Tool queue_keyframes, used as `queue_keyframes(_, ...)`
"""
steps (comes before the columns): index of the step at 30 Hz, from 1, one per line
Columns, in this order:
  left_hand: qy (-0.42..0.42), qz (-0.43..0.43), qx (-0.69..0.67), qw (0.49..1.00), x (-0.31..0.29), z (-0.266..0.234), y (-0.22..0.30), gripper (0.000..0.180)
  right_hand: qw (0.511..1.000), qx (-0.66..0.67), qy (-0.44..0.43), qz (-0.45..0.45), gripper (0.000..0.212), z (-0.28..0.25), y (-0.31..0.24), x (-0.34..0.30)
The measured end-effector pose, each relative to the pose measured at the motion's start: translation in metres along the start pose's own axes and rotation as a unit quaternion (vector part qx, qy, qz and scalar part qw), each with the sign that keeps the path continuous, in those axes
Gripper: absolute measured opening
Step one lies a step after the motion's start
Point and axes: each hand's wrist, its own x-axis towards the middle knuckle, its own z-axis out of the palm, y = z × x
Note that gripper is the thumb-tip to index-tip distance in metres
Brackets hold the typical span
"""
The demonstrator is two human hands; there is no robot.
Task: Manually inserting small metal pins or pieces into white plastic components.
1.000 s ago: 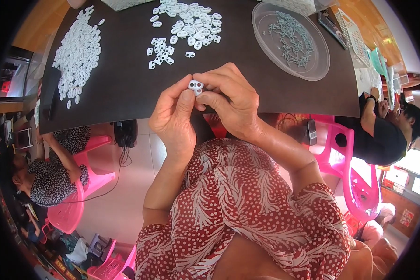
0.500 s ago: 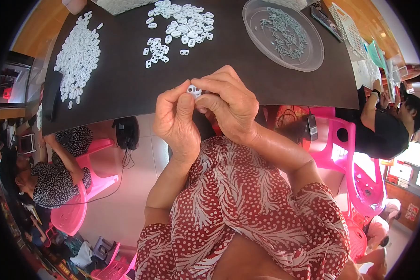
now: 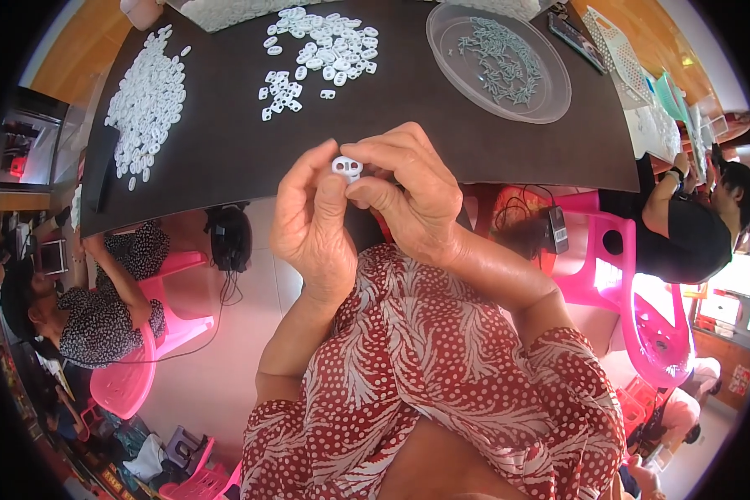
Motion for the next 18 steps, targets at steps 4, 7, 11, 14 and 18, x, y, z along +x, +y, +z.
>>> queue_keyframes(4, -0.005, -0.001, 0.008, 1.000, -0.003, -0.001, -0.003, 0.019, 0.999, 0.010, 0.040, 0.034, 0.034, 0.004, -0.005, -0.003)
queue_keyframes(7, -0.004, -0.003, 0.003, 1.000, -0.003, 0.000, -0.005, 0.021, 0.998, 0.003, 0.045, 0.038, 0.034, 0.007, -0.005, -0.003)
queue_keyframes(11, -0.001, 0.012, 0.000, 1.000, -0.002, 0.002, -0.007, 0.021, 0.999, -0.006, 0.051, 0.019, 0.034, 0.011, -0.002, 0.001)
queue_keyframes(14, 0.005, 0.045, 0.012, 0.999, -0.001, 0.003, -0.008, 0.021, 0.998, -0.013, 0.059, -0.011, 0.033, 0.014, -0.001, 0.004)
queue_keyframes(18, -0.004, 0.087, 0.064, 0.994, 0.001, 0.002, -0.011, 0.021, 0.997, -0.014, 0.060, -0.036, 0.032, 0.015, 0.003, 0.005)
